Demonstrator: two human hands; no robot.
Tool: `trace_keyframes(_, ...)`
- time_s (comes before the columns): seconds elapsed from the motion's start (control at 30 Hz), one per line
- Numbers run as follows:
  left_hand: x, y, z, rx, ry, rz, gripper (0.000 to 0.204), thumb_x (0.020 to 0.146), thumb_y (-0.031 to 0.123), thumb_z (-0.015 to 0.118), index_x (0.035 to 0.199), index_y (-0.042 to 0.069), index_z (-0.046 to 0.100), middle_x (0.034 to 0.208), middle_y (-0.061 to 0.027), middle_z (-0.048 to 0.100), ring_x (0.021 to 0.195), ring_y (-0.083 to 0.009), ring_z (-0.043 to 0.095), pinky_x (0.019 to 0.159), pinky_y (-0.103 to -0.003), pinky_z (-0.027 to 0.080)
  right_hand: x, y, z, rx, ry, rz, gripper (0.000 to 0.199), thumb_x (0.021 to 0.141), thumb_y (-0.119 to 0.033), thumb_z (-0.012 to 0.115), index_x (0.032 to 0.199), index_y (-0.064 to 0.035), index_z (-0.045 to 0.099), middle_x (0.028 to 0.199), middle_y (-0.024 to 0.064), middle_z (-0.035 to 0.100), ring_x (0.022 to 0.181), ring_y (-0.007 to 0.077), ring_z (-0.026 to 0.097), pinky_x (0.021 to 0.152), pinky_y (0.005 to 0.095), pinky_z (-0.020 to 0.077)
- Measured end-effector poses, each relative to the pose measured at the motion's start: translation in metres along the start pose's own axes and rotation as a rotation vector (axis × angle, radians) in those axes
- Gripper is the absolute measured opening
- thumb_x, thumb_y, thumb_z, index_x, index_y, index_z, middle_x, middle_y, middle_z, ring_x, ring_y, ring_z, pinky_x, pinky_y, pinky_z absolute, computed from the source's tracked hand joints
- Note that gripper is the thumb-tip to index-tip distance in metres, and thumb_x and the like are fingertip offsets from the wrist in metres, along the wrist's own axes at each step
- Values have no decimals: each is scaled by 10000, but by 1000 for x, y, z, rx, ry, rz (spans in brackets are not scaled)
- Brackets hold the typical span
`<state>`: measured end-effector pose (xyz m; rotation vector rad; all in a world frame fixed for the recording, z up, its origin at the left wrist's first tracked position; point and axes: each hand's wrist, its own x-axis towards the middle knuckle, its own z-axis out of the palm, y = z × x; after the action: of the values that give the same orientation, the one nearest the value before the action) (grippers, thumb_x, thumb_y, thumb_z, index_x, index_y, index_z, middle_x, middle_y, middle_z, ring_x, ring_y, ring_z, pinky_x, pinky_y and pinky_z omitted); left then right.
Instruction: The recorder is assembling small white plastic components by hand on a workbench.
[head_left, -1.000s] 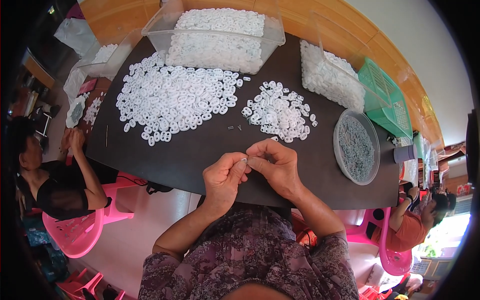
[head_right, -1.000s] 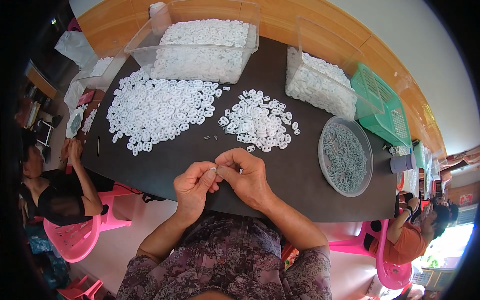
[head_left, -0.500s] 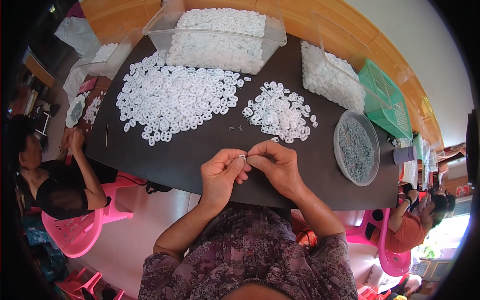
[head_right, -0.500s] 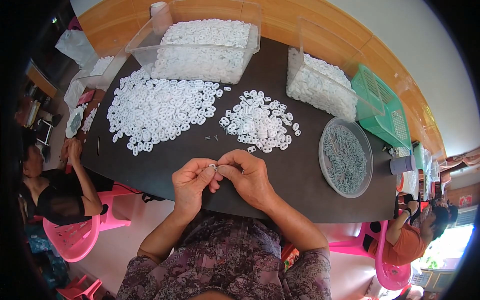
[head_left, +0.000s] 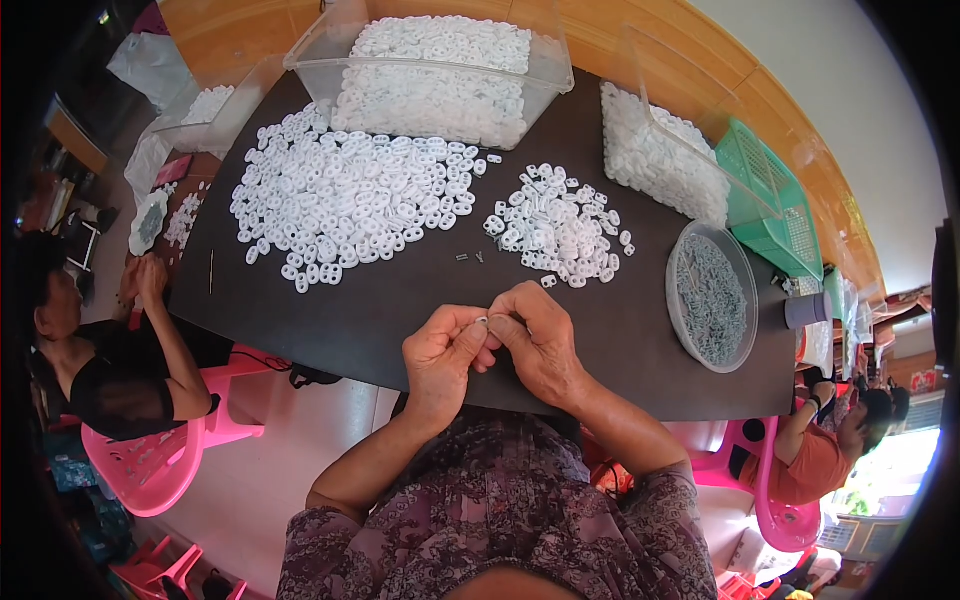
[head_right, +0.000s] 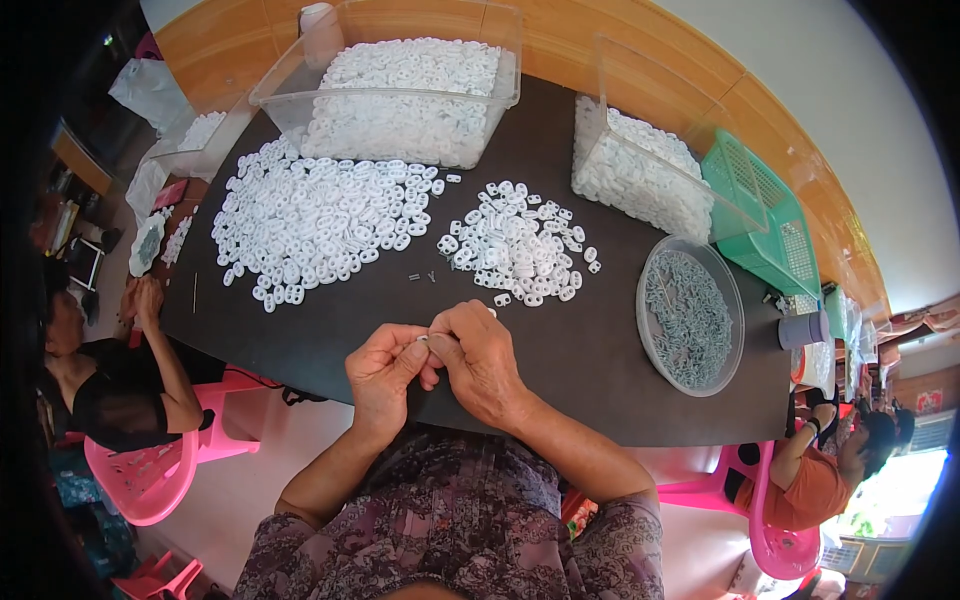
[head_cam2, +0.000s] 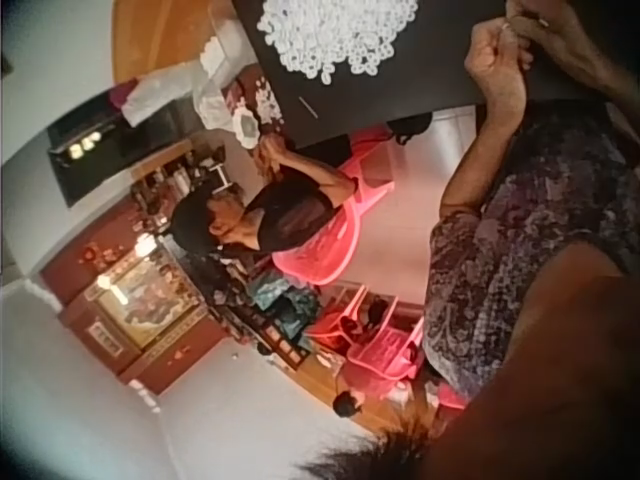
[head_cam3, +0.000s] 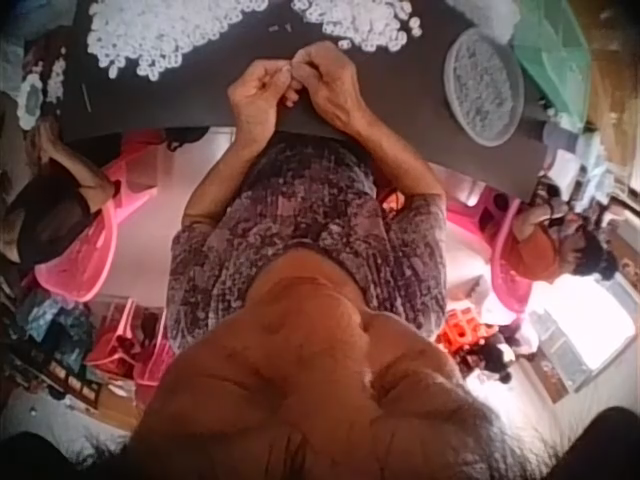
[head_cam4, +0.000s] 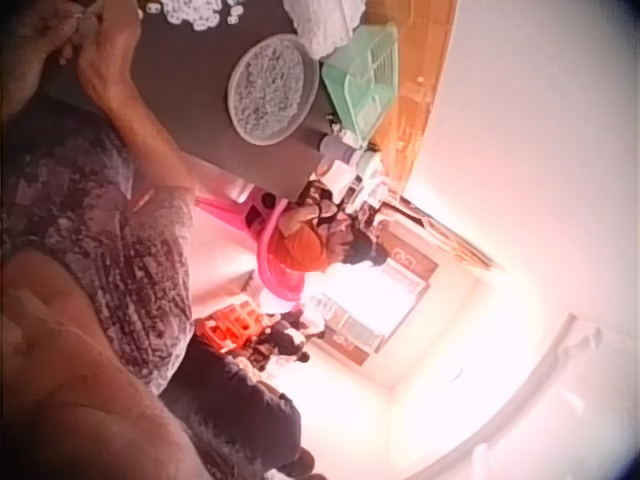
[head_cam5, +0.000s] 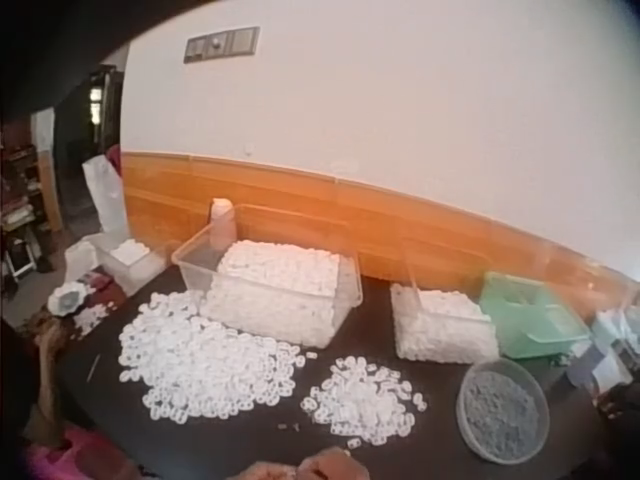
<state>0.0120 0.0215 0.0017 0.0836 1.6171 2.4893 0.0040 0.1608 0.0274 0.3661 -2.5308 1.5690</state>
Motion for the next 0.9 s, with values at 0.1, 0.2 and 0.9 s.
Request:
trace_keyframes(0.1, 1, 0, 0, -17, 1, 9, 125, 928, 71, 541, 995, -20, 595, 778, -47, 627, 610, -64, 547, 546, -194, 446, -2, -1, 1, 59, 32, 37, 37, 817, -3, 568, 830, -31, 549, 725, 88, 532, 676, 242, 513, 629, 349, 416)
trace_keyframes(0.2, 3, 0, -1, -35, 0, 5, 134, 927, 77, 546, 1007, -21, 590, 785, -62, 634, 610, -71, 554, 550, -198, 449, -4, 0, -9, 115, 71, 101, 54, 813, -2, 596, 863, -20, 591, 763, 84, 566, 708, 213, 541, 651, 320, 436)
trace_keyframes(0.9, 2, 0, -4, -30, -2, 23, 165, 920, 99, 564, 1013, -35, 586, 793, -102, 645, 605, -91, 565, 559, -208, 455, 7, 28, -43, -784, 30, -314, 188, 659, -14, 681, 834, -69, 637, 752, 73, 536, 698, 261, 507, 583, 361, 427)
